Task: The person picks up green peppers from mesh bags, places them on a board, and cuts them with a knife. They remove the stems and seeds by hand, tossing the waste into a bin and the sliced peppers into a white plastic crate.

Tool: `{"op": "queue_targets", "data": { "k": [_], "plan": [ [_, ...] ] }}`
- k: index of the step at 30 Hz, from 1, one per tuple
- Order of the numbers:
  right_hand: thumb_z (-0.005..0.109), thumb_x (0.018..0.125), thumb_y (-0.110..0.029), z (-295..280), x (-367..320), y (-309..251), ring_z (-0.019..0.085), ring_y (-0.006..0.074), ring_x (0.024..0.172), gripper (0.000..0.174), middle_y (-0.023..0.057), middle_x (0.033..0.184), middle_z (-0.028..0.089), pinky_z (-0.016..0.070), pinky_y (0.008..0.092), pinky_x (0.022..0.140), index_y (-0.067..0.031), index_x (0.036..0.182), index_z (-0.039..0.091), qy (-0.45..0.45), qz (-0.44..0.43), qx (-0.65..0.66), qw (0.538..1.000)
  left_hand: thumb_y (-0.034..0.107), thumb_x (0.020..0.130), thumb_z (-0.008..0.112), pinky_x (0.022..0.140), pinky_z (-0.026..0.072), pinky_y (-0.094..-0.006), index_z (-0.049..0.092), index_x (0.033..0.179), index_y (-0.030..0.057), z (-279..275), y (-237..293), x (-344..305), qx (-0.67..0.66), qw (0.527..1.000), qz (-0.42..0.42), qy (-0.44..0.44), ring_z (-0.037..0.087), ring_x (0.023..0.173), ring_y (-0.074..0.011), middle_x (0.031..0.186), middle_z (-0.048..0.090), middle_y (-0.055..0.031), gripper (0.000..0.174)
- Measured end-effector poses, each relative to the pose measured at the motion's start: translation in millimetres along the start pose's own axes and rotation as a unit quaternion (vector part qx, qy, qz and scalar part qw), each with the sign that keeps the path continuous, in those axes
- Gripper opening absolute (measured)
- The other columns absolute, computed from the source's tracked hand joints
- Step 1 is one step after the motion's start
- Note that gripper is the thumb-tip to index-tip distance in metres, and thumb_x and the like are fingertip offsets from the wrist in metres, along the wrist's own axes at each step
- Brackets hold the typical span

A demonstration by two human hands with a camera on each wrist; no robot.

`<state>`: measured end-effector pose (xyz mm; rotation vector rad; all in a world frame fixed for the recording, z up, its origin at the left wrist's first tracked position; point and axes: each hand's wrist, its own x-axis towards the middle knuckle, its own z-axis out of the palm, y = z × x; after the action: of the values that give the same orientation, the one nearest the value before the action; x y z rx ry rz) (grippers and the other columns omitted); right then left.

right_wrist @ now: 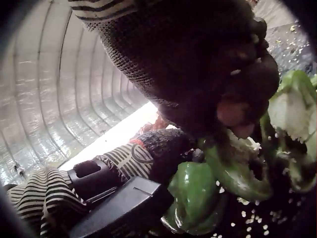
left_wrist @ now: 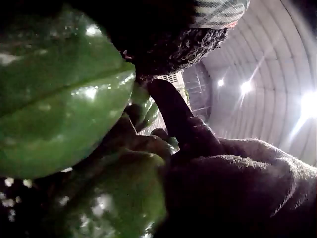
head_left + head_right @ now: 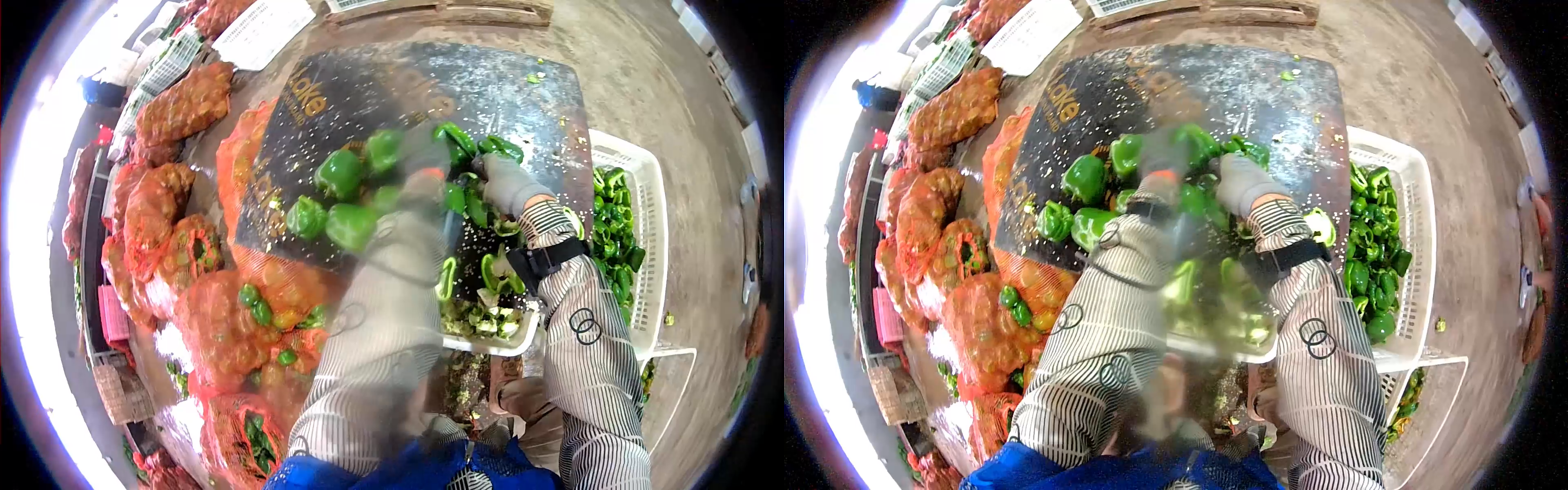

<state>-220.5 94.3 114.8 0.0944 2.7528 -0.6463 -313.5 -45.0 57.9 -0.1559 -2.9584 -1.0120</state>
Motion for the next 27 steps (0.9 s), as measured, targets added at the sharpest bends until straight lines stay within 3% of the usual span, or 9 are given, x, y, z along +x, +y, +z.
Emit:
{"op": "queue_targets", "data": {
  "k": [6,9,12,14,16,21,24,25,27],
  "plan": [
    [0.062,0.086,-0.014,1,-2,1,0.069,0.0344,0.085,0.034,0.0251,0.107,0.064,0.0554,0.0436,0.066,0.001,0.116,0.056,-0.034,0.071,0.029,0.996,0.027,0.092,0.061,0.09,0.0533,-0.0391,0.06,0.128,0.0238,10,-10,-2,0.016,1.0,0.004,-0.013,0.065,0.101,-0.0286,0.115,0.067,-0.0118,0.036],
    [0.056,0.089,-0.009,-8,-1,-17,0.064,0.0316,0.105,0.03,0.0232,0.114,0.063,0.05,0.0392,0.093,0.0075,0.114,0.056,-0.117,0.111,0.026,0.987,0.03,0.092,0.061,0.089,0.0536,-0.0367,0.06,0.128,0.0194,-10,1,-6,0.025,0.997,-0.027,-0.064,0.063,0.106,-0.0263,0.12,0.064,-0.0125,0.037],
    [0.055,0.089,-0.007,-1,-9,-8,0.066,0.0296,0.097,0.028,0.0217,0.107,0.065,0.052,0.0396,0.089,0.0082,0.113,0.056,-0.109,0.132,0.04,0.984,0.033,0.091,0.061,0.091,0.052,-0.0378,0.06,0.126,0.0137,-7,10,-3,-0.003,0.998,-0.035,-0.047,0.061,0.111,-0.028,0.123,0.062,-0.0149,0.04],
    [0.057,0.088,-0.01,-2,-35,5,0.069,0.0296,0.083,0.028,0.0214,0.099,0.066,0.0551,0.0406,0.079,0.0073,0.111,0.056,-0.088,0.104,0.011,0.991,0.036,0.088,0.063,0.096,0.0486,-0.0399,0.06,0.125,0.0071,-5,4,-7,0.003,0.998,-0.057,-0.018,0.059,0.115,-0.031,0.123,0.062,-0.0177,0.047],
    [0.06,0.086,-0.015,-18,-63,12,0.065,0.0211,0.06,0.03,0.0169,0.082,0.063,0.0495,0.0335,0.047,0.0016,0.111,0.051,-0.09,0.092,0.083,0.988,0.035,0.085,0.066,0.099,0.0458,-0.0406,0.06,0.125,0.0084,2,-1,0,-0.023,0.997,-0.071,-0.024,0.059,0.115,-0.0321,0.123,0.061,-0.0182,0.049],
    [0.059,0.086,-0.015,-46,-105,-6,0.061,0.0188,0.054,0.026,0.0151,0.079,0.062,0.0496,0.0332,0.05,0.0014,0.105,0.052,-0.01,0.083,0.173,0.981,0.031,0.089,0.06,0.094,0.0483,-0.0407,0.063,0.115,0.0069,-60,-10,-19,0.084,0.989,0.1,0.068,0.062,0.105,-0.0354,0.116,0.064,-0.0169,0.036],
    [0.057,0.084,-0.019,-46,-131,-27,0.065,0.0301,0.073,0.029,0.02,0.08,0.063,0.0505,0.0421,0.067,0.0017,0.104,0.055,0.065,-0.003,0.206,0.976,0.029,0.092,0.056,0.085,0.05,-0.0394,0.063,0.114,0.007,-137,-12,-94,0.02,0.992,-0.022,0.119,0.064,0.098,-0.0332,0.109,0.065,-0.0174,0.032],
    [0.058,0.083,-0.021,-38,-135,-35,0.064,0.0328,0.079,0.031,0.0205,0.083,0.063,0.0495,0.0432,0.072,0.0017,0.103,0.055,0.044,-0.021,0.189,0.981,0.03,0.092,0.056,0.083,0.0498,-0.0399,0.063,0.114,0.0074,-145,-33,-116,0.083,0.971,0.135,0.18,0.063,0.096,-0.0322,0.106,0.064,-0.0171,0.032],
    [0.059,0.083,-0.023,-18,-140,-62,0.062,0.0322,0.076,0.028,0.019,0.081,0.061,0.0482,0.0438,0.069,0.0012,0.096,0.053,0.026,-0.075,0.169,0.982,0.027,0.09,0.058,0.088,0.0472,-0.043,0.057,0.122,0.0063,-127,-97,-144,0.061,0.981,-0.015,0.183,0.059,0.103,-0.0344,0.112,0.06,-0.0186,0.037]
  ]
}}
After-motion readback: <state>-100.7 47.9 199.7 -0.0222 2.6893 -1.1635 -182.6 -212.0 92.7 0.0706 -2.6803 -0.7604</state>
